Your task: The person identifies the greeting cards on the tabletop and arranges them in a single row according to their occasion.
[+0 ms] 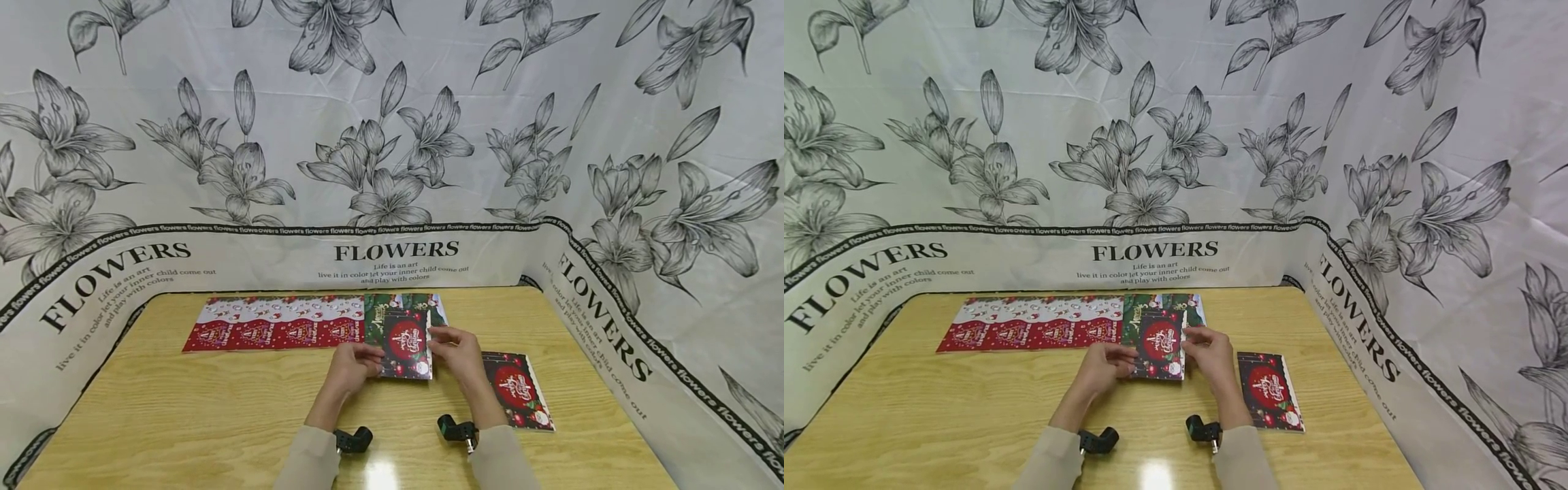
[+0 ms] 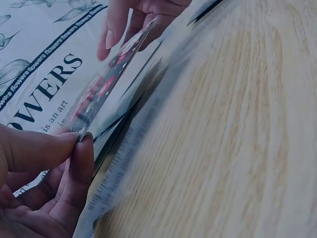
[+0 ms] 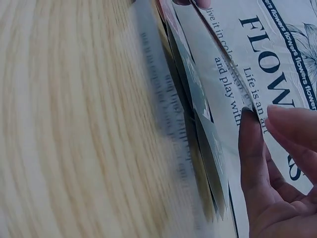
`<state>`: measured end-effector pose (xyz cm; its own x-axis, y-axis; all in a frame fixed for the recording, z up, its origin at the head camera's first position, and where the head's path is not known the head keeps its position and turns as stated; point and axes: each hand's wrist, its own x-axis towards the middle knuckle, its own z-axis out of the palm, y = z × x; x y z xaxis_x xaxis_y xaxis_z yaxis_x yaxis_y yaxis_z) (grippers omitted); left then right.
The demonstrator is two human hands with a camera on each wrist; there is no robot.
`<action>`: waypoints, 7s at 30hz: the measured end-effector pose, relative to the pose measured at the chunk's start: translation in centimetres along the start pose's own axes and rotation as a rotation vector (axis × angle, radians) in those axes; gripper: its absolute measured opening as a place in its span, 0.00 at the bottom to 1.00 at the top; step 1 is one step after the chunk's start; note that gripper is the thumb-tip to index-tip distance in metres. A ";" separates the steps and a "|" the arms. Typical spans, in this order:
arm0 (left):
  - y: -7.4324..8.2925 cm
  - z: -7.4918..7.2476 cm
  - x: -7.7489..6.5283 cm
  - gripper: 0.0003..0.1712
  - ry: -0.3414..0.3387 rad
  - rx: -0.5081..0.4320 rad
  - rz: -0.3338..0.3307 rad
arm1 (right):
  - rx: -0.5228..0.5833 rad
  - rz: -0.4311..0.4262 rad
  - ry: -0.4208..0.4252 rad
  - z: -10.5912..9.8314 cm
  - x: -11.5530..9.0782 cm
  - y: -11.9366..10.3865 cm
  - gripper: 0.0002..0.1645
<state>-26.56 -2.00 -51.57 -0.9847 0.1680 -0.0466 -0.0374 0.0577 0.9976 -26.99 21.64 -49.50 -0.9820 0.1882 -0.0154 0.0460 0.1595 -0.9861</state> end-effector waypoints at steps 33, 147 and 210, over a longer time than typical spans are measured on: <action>0.0 -1.3 0.3 0.13 0.204 -0.045 -0.033 | 0.072 -0.007 -0.181 1.6 -0.9 0.2 0.15; 1.3 16.7 8.7 0.17 0.133 0.565 0.195 | -0.549 0.086 0.159 -10.1 5.5 1.4 0.12; 2.3 16.7 7.8 0.12 0.001 0.771 0.289 | -0.644 0.055 0.067 -9.7 5.1 0.1 0.20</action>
<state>-31.48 15.91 -50.46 -0.9376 0.2791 0.2074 0.3450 0.6719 0.6553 -30.18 32.05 -48.07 -0.9625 0.2694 -0.0324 0.2172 0.6934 -0.6871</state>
